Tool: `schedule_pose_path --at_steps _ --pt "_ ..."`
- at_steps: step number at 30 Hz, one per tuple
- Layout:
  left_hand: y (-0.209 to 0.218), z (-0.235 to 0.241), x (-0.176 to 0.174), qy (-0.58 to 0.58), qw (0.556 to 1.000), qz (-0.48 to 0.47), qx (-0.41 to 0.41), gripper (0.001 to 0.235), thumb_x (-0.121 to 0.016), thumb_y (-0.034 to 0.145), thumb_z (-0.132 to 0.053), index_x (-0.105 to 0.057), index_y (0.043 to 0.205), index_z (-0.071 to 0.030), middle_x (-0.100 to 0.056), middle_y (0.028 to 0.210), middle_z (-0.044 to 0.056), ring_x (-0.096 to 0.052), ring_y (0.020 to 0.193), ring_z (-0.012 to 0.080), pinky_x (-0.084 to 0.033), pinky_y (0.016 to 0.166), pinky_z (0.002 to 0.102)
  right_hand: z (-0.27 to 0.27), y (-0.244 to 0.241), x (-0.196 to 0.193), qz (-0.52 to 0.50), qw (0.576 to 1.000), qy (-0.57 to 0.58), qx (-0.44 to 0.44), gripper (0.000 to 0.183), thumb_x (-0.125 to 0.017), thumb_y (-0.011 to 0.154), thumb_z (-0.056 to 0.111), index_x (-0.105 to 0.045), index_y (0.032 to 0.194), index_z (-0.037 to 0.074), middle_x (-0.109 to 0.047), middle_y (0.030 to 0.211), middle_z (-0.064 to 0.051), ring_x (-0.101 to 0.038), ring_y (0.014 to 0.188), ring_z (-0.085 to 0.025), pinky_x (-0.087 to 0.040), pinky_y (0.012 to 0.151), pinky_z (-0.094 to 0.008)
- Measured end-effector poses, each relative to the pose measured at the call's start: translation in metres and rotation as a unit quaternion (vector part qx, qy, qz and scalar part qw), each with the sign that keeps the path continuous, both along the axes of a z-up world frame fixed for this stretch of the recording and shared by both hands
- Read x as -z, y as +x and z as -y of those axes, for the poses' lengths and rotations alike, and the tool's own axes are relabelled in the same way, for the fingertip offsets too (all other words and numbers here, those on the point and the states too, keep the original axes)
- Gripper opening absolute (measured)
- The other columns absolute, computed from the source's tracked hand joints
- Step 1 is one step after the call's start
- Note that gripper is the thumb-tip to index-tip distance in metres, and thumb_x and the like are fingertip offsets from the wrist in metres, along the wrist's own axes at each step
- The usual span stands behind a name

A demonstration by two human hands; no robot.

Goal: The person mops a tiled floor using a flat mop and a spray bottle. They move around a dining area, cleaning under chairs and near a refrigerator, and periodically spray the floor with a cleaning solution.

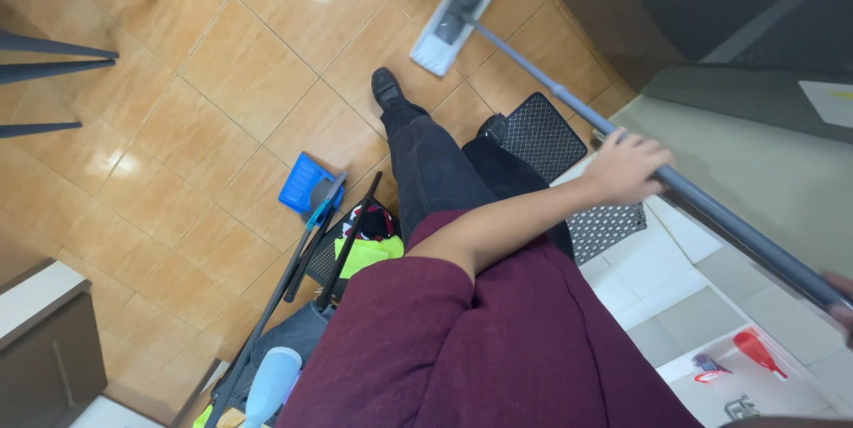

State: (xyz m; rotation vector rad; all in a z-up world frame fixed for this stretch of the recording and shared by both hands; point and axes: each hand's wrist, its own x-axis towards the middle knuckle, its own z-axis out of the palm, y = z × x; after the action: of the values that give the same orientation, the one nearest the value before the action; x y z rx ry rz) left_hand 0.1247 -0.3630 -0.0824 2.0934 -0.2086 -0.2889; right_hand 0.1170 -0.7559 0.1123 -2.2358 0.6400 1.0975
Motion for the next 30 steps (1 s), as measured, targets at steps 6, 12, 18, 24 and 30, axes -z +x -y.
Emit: schedule_pose_path --at_steps 6,12,18,24,30 --pt "-0.058 -0.161 0.058 0.036 0.980 0.002 -0.196 0.028 -0.074 0.077 -0.027 -0.067 0.104 -0.022 -0.065 0.106 0.005 -0.057 0.115 0.0293 -0.035 0.103 0.053 -0.304 0.104 0.003 -0.176 0.929 -0.044 -0.322 0.044 -0.072 0.097 0.031 -0.068 0.141 0.034 -0.066 0.078 -0.013 -0.056 0.069 -0.020 -0.050 0.062 -0.037" --pt "-0.196 -0.339 0.177 0.151 0.922 -0.035 -0.356 0.026 -0.073 0.083 -0.014 -0.063 0.107 -0.015 -0.063 0.117 0.011 -0.050 0.130 0.0401 -0.036 0.114 0.051 -0.557 0.057 0.059 -0.043 0.791 0.023 -0.610 0.042 -0.068 0.092 0.032 -0.069 0.134 0.037 -0.076 0.103 -0.012 -0.073 0.097 -0.032 -0.056 0.085 -0.043" --pt "-0.180 -0.425 0.179 0.167 0.865 -0.011 -0.473 0.037 -0.078 0.084 -0.017 -0.053 0.110 -0.009 -0.054 0.130 0.025 -0.045 0.133 0.0450 -0.029 0.120 0.055 -0.699 0.063 0.004 -0.005 0.728 -0.084 -0.681 0.039 -0.057 0.100 0.043 -0.061 0.138 0.050 -0.076 0.106 -0.010 -0.073 0.102 -0.032 -0.058 0.086 -0.047" --pt "-0.052 -0.361 0.145 0.134 0.923 0.017 -0.361 0.051 -0.079 0.077 -0.023 -0.055 0.121 -0.012 -0.046 0.142 0.021 -0.033 0.142 0.0549 -0.025 0.124 0.060 -0.604 0.113 -0.024 -0.006 0.785 -0.167 -0.596 0.050 -0.061 0.097 0.045 -0.057 0.147 0.050 -0.080 0.103 -0.012 -0.077 0.094 -0.034 -0.062 0.080 -0.045" --pt "0.099 -0.326 0.091 0.014 0.976 -0.002 -0.216 0.043 -0.070 0.079 -0.017 -0.052 0.116 -0.027 -0.042 0.152 0.008 -0.018 0.155 0.0436 -0.027 0.120 0.062 -0.451 0.104 0.004 0.151 0.893 -0.073 -0.417 0.048 -0.065 0.102 0.015 -0.063 0.150 0.019 -0.071 0.095 -0.014 -0.071 0.073 -0.023 -0.059 0.072 -0.038"
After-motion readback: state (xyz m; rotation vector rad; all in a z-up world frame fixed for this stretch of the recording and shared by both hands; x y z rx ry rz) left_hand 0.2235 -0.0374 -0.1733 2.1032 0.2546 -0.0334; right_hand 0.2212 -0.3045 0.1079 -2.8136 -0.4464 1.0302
